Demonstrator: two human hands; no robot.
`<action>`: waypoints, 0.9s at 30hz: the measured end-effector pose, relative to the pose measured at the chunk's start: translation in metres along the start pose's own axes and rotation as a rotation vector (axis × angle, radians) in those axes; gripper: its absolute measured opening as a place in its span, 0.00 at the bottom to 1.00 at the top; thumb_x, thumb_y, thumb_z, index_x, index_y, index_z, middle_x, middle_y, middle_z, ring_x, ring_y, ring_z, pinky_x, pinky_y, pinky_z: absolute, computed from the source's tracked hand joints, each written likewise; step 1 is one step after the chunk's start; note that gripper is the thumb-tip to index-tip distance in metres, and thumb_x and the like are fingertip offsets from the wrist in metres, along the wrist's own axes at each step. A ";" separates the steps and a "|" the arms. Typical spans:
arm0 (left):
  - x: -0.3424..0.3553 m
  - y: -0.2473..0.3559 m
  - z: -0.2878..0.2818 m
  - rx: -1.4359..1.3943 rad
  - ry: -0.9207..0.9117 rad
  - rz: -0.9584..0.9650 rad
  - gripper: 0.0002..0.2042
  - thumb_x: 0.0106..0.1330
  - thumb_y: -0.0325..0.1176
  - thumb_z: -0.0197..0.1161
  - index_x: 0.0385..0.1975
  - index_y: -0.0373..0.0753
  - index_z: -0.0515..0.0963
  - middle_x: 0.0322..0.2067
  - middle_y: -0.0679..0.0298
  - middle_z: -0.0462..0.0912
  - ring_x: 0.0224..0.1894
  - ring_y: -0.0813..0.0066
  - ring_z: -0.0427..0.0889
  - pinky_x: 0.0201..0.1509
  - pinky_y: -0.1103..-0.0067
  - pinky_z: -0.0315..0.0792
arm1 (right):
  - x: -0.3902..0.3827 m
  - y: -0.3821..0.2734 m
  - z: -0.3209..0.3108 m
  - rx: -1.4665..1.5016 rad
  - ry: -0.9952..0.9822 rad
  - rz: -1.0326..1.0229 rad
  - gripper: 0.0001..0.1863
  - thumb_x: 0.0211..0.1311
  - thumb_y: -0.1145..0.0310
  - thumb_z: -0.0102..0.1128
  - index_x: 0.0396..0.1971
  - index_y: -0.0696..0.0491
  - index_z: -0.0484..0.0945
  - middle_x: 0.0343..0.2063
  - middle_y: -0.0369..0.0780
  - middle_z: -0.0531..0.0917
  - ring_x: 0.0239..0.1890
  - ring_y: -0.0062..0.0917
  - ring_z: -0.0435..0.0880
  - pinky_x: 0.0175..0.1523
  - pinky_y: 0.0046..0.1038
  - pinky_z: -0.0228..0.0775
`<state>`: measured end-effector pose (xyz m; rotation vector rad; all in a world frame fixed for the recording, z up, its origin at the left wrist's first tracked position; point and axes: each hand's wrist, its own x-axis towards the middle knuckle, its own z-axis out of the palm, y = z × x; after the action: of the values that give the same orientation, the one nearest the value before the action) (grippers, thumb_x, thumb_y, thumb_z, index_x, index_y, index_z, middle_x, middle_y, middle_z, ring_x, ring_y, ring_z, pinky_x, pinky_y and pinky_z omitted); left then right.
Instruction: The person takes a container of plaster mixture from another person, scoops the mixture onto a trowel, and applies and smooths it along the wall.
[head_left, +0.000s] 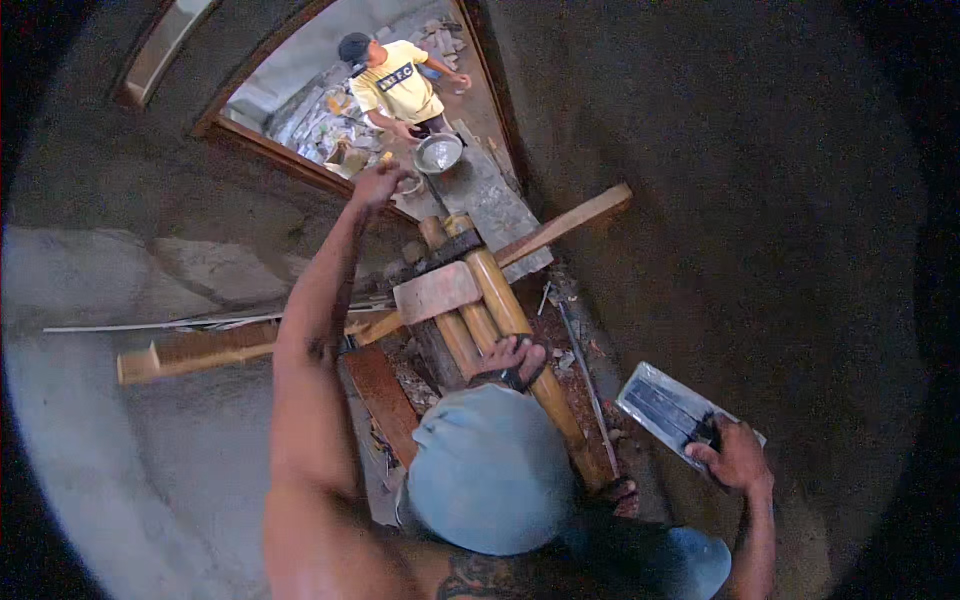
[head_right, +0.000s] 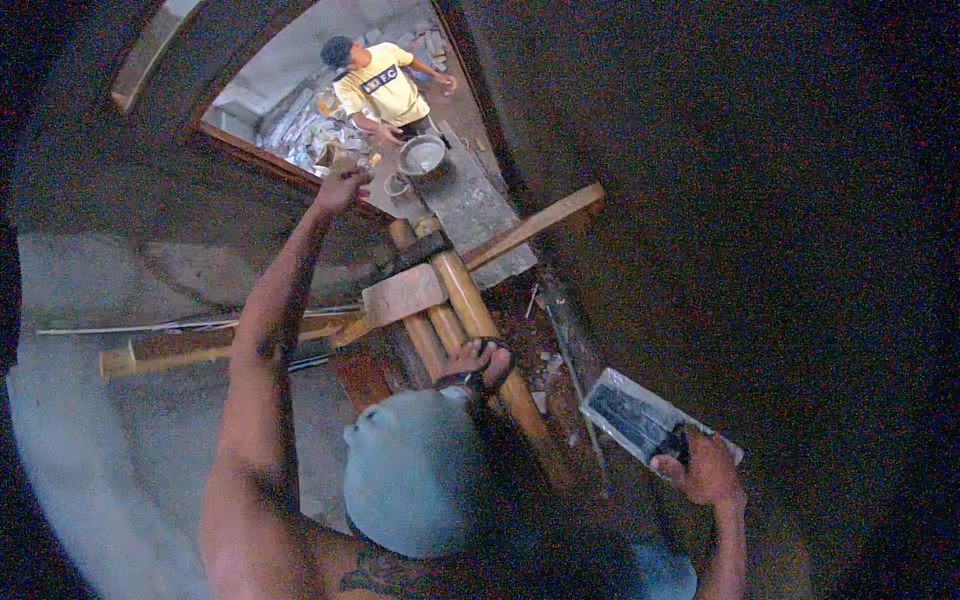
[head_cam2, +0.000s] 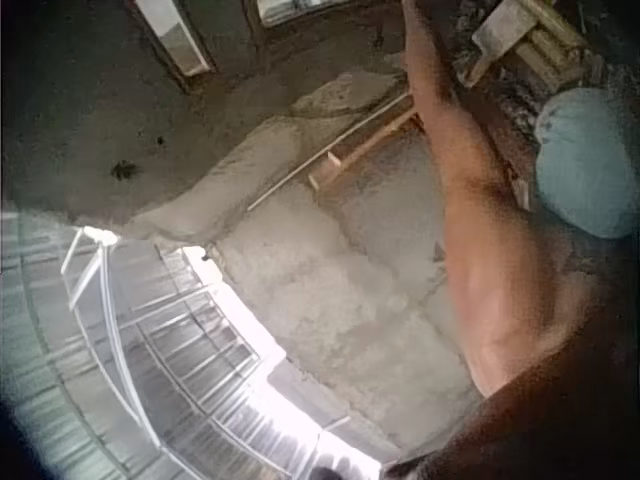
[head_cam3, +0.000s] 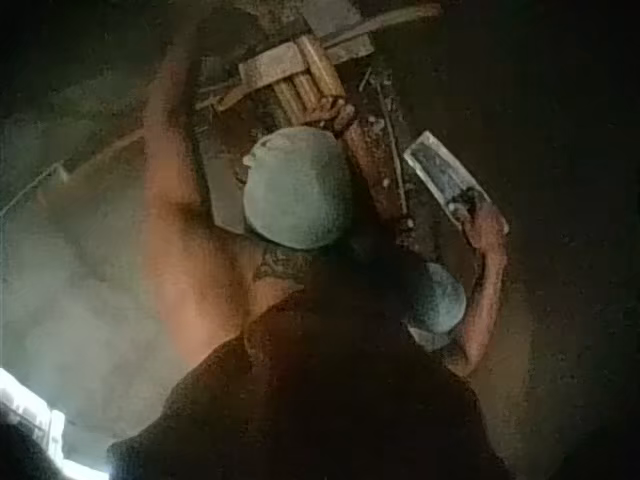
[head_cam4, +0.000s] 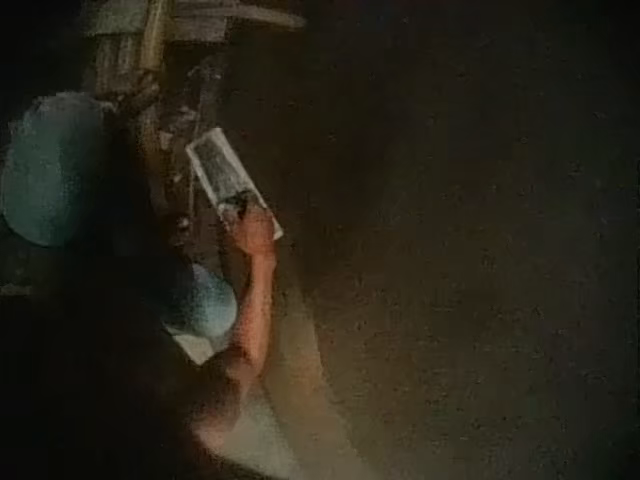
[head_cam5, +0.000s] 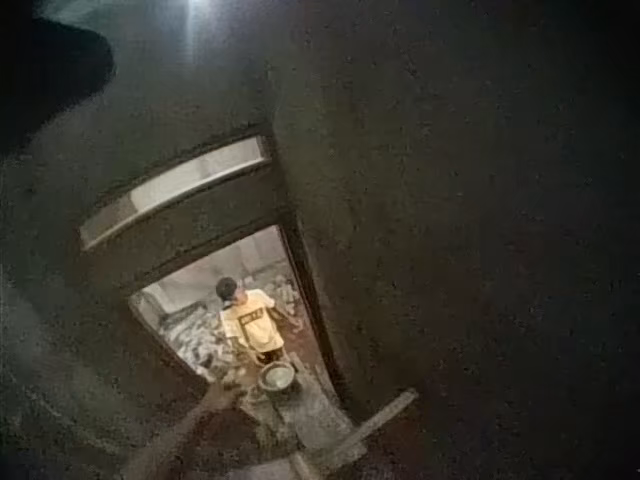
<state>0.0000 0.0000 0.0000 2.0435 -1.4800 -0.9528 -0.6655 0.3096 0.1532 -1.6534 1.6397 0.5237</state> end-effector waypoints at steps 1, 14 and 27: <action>0.009 -0.012 0.021 -0.128 0.001 -0.118 0.23 0.62 0.41 0.69 0.56 0.40 0.78 0.43 0.59 0.86 0.40 0.71 0.84 0.43 0.70 0.78 | -0.005 0.006 0.002 -0.019 -0.094 0.046 0.44 0.54 0.33 0.65 0.54 0.60 0.75 0.47 0.57 0.82 0.52 0.55 0.80 0.57 0.51 0.73; 0.175 -0.101 -0.003 -0.258 0.013 -0.282 0.17 0.62 0.41 0.67 0.46 0.36 0.84 0.31 0.62 0.83 0.30 0.70 0.80 0.37 0.69 0.76 | 0.042 -0.065 -0.055 -0.081 -0.281 0.200 0.54 0.54 0.20 0.48 0.50 0.64 0.76 0.45 0.62 0.80 0.52 0.58 0.79 0.56 0.52 0.71; 0.183 -0.114 -0.027 -0.038 -0.093 -0.223 0.22 0.63 0.41 0.65 0.51 0.32 0.82 0.49 0.54 0.85 0.46 0.64 0.86 0.49 0.72 0.80 | 0.085 -0.036 -0.039 -0.005 -0.195 0.153 0.49 0.57 0.25 0.52 0.48 0.64 0.76 0.46 0.60 0.79 0.50 0.56 0.79 0.54 0.50 0.73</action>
<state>0.1278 -0.1365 -0.1108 2.1965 -1.2861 -1.1680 -0.6301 0.2206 0.1240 -1.4383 1.6275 0.7420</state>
